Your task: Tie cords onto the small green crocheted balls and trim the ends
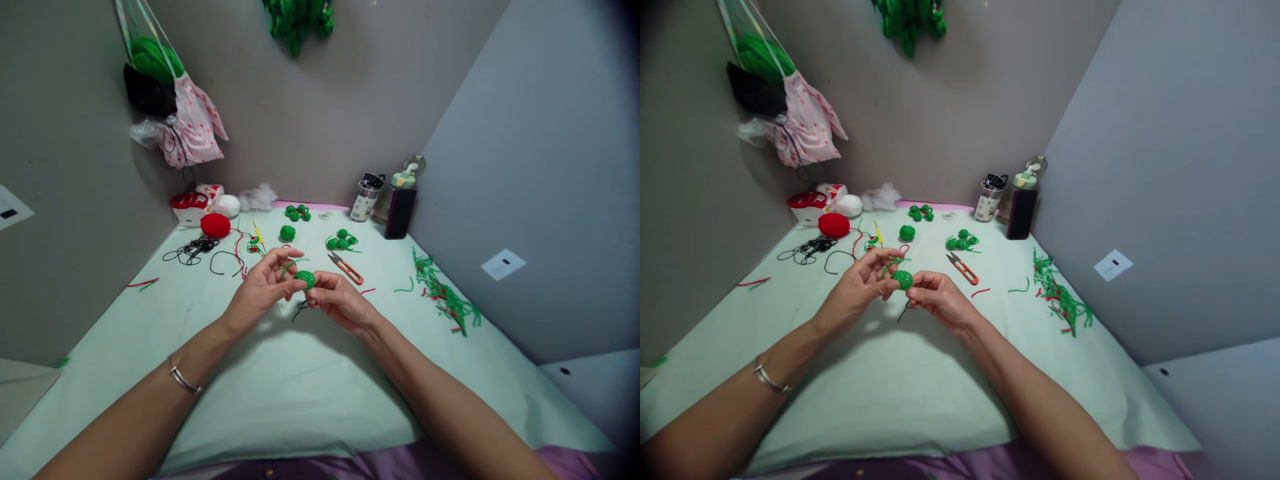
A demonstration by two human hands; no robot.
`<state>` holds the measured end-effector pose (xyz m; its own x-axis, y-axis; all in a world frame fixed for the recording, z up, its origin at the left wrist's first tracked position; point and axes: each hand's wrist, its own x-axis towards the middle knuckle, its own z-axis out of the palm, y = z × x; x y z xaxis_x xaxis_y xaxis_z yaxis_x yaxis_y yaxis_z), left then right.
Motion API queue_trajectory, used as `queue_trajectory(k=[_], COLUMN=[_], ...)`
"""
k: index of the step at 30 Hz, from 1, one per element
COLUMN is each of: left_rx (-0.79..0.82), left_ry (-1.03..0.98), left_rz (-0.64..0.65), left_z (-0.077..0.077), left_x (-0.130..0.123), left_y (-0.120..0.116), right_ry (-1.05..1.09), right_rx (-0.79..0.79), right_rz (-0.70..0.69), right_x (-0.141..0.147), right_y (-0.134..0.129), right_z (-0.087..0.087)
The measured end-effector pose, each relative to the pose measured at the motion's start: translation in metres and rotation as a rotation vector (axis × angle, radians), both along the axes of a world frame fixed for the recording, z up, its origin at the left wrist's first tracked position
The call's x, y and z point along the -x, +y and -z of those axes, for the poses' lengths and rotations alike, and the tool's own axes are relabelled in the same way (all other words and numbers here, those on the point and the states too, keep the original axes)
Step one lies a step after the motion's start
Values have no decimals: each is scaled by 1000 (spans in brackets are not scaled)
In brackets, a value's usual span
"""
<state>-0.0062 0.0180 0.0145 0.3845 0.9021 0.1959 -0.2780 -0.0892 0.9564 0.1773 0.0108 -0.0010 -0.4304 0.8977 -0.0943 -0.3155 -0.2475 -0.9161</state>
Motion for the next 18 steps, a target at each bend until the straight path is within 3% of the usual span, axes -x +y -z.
queue_trajectory(k=[4,10,15,18], left_rx=[-89,-20,-131,-154], left_ry=[252,248,405,482], left_rz=[1,104,-36,-45], left_z=[8,20,34,46], left_x=[3,5,0,-2], left_y=[8,17,18,21], right_ry=[-121,-264,-680,-754], right_rx=[-9,-133,-452,-505], right_rz=[16,-3,282,346], right_x=[0,-1,-12,-17], right_y=[1,4,15,21], right_z=[4,10,13,13])
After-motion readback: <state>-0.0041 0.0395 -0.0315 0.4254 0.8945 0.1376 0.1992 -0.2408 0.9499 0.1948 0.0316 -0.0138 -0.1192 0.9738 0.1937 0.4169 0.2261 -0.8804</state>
